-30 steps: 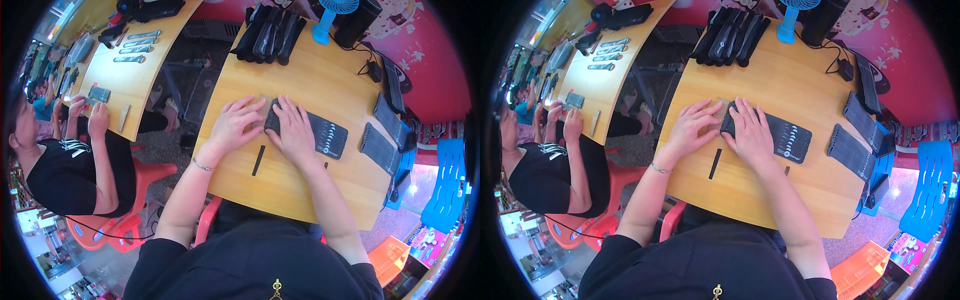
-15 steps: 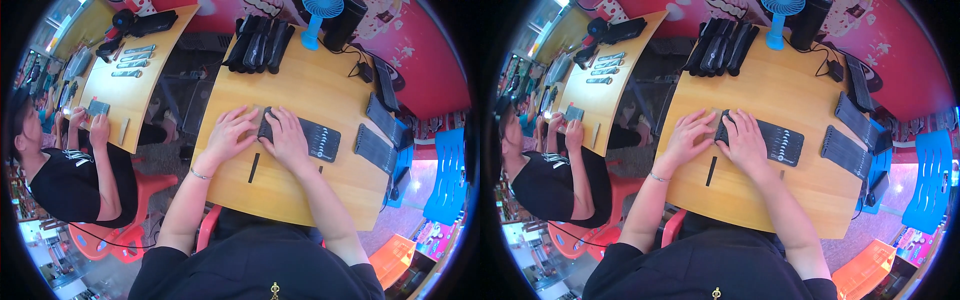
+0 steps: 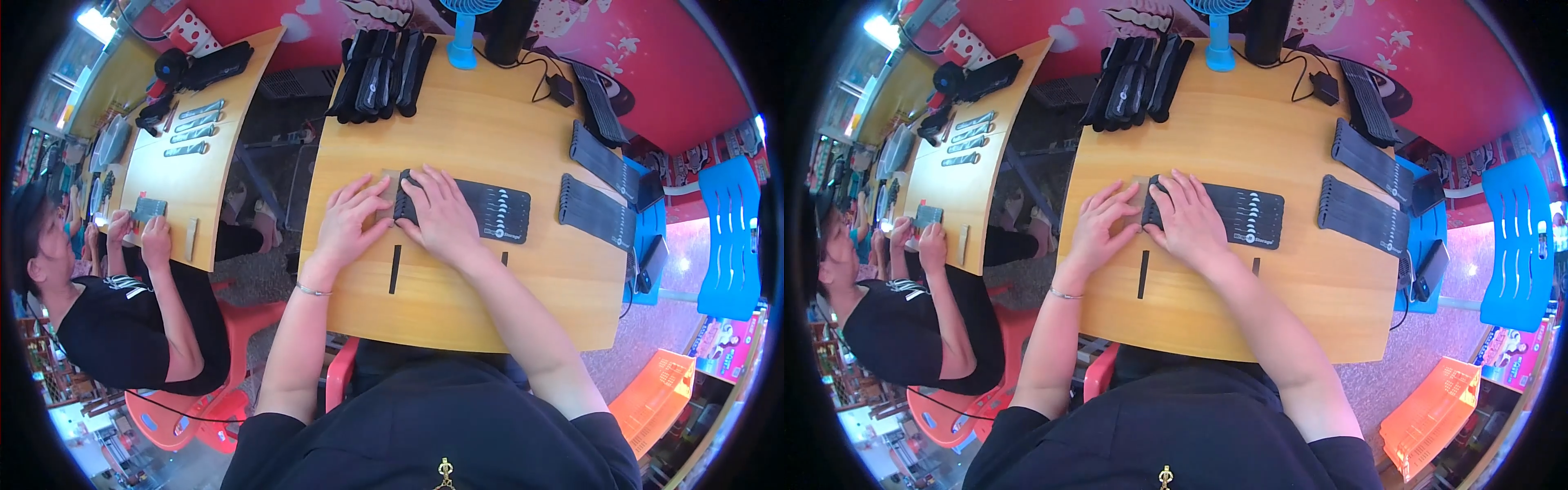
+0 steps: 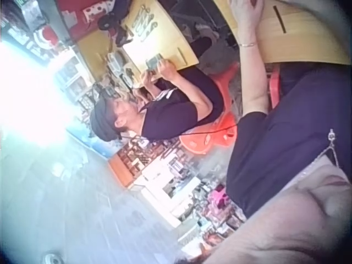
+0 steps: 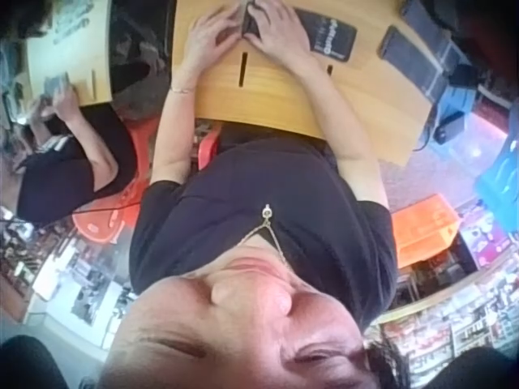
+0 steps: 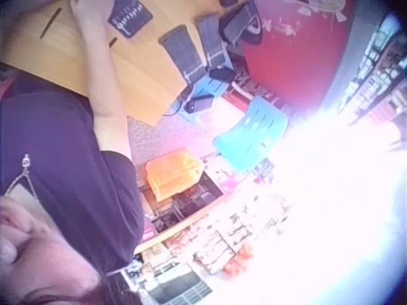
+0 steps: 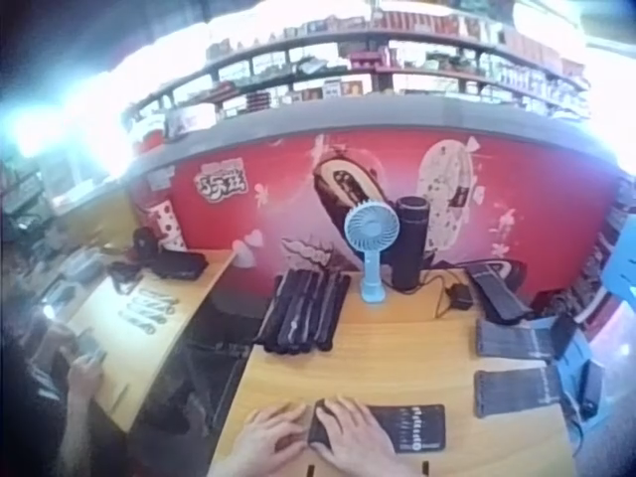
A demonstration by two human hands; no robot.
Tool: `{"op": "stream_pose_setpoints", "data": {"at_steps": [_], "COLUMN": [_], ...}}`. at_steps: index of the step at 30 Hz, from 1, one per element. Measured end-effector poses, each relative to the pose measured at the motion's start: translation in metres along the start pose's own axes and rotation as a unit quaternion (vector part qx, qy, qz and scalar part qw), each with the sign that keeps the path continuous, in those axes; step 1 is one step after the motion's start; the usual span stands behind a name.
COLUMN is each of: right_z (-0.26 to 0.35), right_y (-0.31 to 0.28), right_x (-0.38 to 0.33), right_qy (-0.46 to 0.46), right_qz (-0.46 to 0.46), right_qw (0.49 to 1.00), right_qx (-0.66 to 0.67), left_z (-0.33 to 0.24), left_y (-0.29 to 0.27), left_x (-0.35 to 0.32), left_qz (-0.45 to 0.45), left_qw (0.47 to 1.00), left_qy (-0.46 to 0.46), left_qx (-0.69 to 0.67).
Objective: Inspecting and assembling components of silicone watch straps at a workbench.
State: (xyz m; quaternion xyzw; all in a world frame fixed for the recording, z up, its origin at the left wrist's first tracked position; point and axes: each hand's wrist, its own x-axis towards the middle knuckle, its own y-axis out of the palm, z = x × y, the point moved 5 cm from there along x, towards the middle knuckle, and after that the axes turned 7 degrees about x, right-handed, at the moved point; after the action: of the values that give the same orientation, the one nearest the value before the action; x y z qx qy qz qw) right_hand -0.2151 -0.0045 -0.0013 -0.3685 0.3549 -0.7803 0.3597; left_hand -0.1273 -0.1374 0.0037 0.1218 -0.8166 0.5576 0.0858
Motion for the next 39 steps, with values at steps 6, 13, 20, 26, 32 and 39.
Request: {"op": "stream_pose_setpoints", "data": {"at_steps": [6,13,20,26,32,39], "right_z": [-0.002,0.002,0.001,0.001,-0.001,-0.002], "right_y": [0.003,0.001,0.001,-0.002,-0.002,-0.06], "right_x": [-0.002,-0.001,0.0,0.0,0.0,-0.005], "right_qy": [0.021,0.009,0.006,0.012,0.016,0.042], "right_qz": [0.029,0.012,0.006,0.005,0.003,-0.029], "right_qw": [0.999,1.0,1.0,1.0,1.0,0.997], "right_qx": [-0.02,-0.01,-0.015,-0.004,0.025,0.049], "left_z": [-0.001,-0.002,-0.003,-0.007,-0.005,-0.006], "left_y": [0.0,-0.001,-0.002,-0.002,-0.005,0.0], "left_x": [-0.001,-0.003,-0.001,0.0,-0.003,-0.005], "left_qz": [-0.012,-0.013,-0.013,-0.032,-0.065,-0.078], "left_qw": [1.0,1.0,1.0,0.998,0.997,0.997], "left_qy": [0.01,0.009,0.014,0.03,0.015,0.025], "left_qx": [0.016,0.02,0.023,0.043,0.023,-0.003]}}
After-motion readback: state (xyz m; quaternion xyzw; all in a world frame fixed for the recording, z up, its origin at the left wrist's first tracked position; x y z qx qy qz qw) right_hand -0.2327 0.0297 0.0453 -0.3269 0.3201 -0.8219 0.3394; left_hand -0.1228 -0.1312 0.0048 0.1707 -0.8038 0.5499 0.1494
